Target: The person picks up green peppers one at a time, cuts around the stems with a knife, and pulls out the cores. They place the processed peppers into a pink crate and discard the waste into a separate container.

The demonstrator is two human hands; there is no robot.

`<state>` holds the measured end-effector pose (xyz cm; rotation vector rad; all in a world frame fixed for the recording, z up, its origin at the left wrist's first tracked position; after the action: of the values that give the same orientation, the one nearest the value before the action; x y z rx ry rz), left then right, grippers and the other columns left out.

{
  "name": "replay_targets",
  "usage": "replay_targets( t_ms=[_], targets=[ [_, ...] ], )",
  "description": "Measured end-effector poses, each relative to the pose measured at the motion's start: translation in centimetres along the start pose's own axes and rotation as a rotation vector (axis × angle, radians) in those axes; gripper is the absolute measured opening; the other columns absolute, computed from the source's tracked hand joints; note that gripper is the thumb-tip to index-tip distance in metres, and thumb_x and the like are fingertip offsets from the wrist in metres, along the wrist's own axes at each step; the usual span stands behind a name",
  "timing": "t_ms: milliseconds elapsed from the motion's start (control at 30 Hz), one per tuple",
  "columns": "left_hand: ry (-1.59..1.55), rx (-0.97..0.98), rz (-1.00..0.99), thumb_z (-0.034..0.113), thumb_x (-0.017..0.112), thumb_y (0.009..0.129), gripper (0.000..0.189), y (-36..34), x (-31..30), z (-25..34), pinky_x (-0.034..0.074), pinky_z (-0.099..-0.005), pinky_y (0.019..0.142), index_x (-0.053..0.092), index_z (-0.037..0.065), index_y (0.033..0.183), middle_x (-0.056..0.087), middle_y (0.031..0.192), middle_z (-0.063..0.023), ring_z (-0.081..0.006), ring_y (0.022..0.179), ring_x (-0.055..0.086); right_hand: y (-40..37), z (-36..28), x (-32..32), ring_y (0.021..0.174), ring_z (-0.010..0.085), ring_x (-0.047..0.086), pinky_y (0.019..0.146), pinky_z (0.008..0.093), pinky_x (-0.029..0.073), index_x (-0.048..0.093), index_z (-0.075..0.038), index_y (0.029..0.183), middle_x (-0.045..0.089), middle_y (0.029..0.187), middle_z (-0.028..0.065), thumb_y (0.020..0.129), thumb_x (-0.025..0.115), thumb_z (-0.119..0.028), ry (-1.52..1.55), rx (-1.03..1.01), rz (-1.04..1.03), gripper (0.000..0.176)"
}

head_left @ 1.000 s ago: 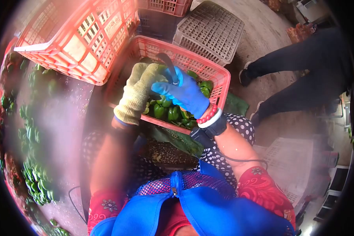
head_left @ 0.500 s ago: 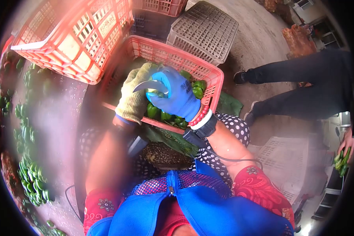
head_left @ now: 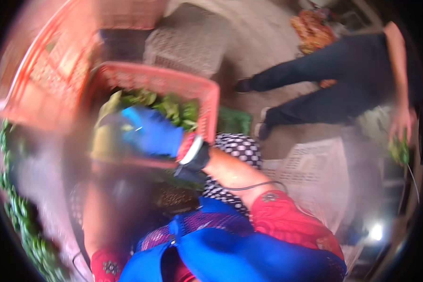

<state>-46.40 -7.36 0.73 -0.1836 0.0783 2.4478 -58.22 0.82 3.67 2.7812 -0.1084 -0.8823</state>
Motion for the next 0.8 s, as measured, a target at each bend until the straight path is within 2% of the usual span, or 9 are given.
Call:
replay_targets(
  t_ms=[133,233,367,500,533,600,667,767,800],
  targets=[
    [-0.037,-0.061,0.006,-0.010,0.056,0.088,0.080,1.6,1.3,-3.2,0.046,-0.0335,0.108,0.026,0.004,0.160,0.052,0.146,-0.0143,-0.0224,0.124,0.057,-1.2,0.8,0.5,0.088,0.0439,0.062,0.076,0.0520,0.051,0.053,-0.003,0.122,0.056,0.119,0.0245,0.088,0.069,-0.026,-0.242,0.013,0.168,0.044],
    [-0.142,0.017,0.064,0.021,0.054,0.101,0.039,4.0,2.2,-5.7,0.052,-0.0335,0.094,0.052,0.005,0.137,0.064,0.124,-0.0100,-0.0220,0.109,0.063,-2.2,-1.2,-1.4,0.087,0.0396,0.062,0.073,0.0491,0.050,0.050,-0.003,0.134,0.054,0.123,0.0246,0.089,0.068,-0.026,-0.516,-0.091,0.301,0.053],
    [-0.438,-0.082,-0.043,0.047,0.049,0.106,0.042,5.2,4.6,-7.8,0.052,-0.0361,0.091,0.065,0.010,0.117,0.069,0.110,-0.0062,-0.0231,0.101,0.064,-2.9,-1.5,-2.6,0.086,0.0388,0.063,0.073,0.0468,0.050,0.049,-0.003,0.137,0.051,0.130,0.0262,0.090,0.067,-0.024,-0.634,-0.037,0.322,0.054],
    [0.234,0.196,-0.014,0.044,0.054,0.104,0.046,4.1,4.0,-3.3,0.052,-0.0376,0.090,0.061,0.006,0.128,0.066,0.115,-0.0101,-0.0240,0.103,0.064,-2.8,-0.2,-7.4,0.087,0.0449,0.065,0.072,0.0526,0.050,0.052,-0.005,0.111,0.066,0.093,0.0210,0.098,0.065,-0.027,-0.151,0.306,0.703,0.029],
    [0.318,0.167,-0.001,0.039,0.057,0.101,0.044,4.1,3.8,-2.9,0.052,-0.0398,0.090,0.060,0.005,0.130,0.065,0.117,-0.0127,-0.0265,0.103,0.064,-2.6,2.1,-7.8,0.072,0.0340,0.066,0.060,0.0445,0.050,0.053,-0.007,0.108,0.066,0.083,0.0130,0.099,0.066,-0.032,-0.012,0.159,0.788,0.030],
    [0.284,0.077,0.022,0.028,0.064,0.095,0.045,3.7,3.8,-1.5,0.053,-0.0446,0.092,0.057,0.005,0.133,0.063,0.122,-0.0184,-0.0331,0.104,0.065,-3.3,2.6,-8.1,0.056,0.0171,0.057,0.048,0.0322,0.043,0.054,-0.009,0.107,0.062,0.078,0.0039,0.100,0.065,-0.036,0.600,0.418,0.614,0.029],
    [-0.012,0.057,0.112,0.020,0.067,0.092,0.047,1.4,4.4,1.5,0.053,-0.0483,0.094,0.055,0.004,0.134,0.062,0.123,-0.0244,-0.0408,0.106,0.064,-4.6,1.0,-8.0,0.050,0.0061,0.045,0.041,0.0246,0.035,0.056,-0.011,0.105,0.057,0.073,-0.0023,0.101,0.064,-0.037,0.712,0.477,0.467,0.027],
    [-0.443,-0.052,-0.446,0.046,0.062,0.101,0.050,-4.2,7.1,8.9,0.060,-0.0384,0.079,0.058,0.008,0.132,0.066,0.108,-0.0077,-0.0185,0.095,0.067,-6.2,0.1,-6.7,0.056,0.0115,0.052,0.048,0.0279,0.042,0.062,-0.010,0.106,0.058,0.074,0.0005,0.102,0.059,-0.034,0.651,0.483,0.237,0.024],
    [-0.209,-0.039,-0.477,0.043,0.067,0.097,0.054,-4.5,6.9,9.4,0.058,-0.0370,0.083,0.057,0.007,0.136,0.066,0.113,-0.0078,-0.0181,0.100,0.066,-7.3,-2.2,-6.8,0.060,0.0128,0.056,0.053,0.0288,0.045,0.065,-0.009,0.106,0.061,0.077,0.0017,0.103,0.056,-0.030,0.526,0.523,0.183,0.023]
  ],
)
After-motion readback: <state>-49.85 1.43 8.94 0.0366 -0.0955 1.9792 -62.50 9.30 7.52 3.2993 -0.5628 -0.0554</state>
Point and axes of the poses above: each hand's wrist, its own y-axis towards the middle knuckle, its own x-axis out of the palm, z = x × y, the point moved 5 cm from there along y, towards the middle knuckle
